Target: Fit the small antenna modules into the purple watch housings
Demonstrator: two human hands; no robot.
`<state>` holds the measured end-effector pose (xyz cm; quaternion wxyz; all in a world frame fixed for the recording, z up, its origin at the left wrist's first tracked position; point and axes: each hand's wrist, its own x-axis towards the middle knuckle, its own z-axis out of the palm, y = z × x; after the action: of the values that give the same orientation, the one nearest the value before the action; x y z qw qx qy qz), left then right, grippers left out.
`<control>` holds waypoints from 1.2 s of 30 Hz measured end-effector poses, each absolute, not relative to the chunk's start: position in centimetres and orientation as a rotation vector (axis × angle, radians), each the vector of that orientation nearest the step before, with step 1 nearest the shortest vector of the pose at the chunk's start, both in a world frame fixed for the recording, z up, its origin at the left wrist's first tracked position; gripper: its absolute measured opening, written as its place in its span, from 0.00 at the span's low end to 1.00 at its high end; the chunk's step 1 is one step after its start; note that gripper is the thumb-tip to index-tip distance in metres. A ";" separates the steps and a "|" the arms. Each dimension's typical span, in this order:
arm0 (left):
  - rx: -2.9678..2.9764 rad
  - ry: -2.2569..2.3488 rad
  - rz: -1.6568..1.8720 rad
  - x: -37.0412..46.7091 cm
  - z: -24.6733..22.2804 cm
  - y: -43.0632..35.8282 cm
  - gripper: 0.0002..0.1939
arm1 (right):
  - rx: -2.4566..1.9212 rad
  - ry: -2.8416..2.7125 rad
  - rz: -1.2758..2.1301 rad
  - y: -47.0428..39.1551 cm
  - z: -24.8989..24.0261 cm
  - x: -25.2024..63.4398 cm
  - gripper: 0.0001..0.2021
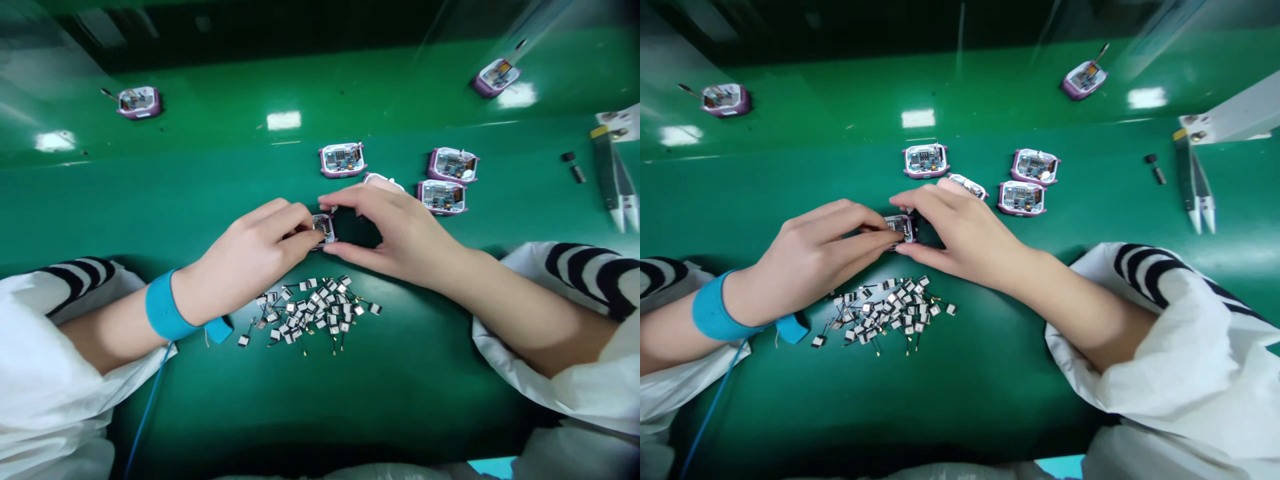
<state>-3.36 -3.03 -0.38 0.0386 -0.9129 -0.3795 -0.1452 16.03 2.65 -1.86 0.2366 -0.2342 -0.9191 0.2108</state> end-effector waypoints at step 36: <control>-2.795 -1.220 -0.367 -3.4 -0.9 -3.2 0.10 | -0.603 -2.130 0.459 0.6 -1.1 15.7 0.08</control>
<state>-3.43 -3.24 -0.92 0.0347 -0.9094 -0.3970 -0.1194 15.67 0.59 -1.10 0.4261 -0.2412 -0.8524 0.1837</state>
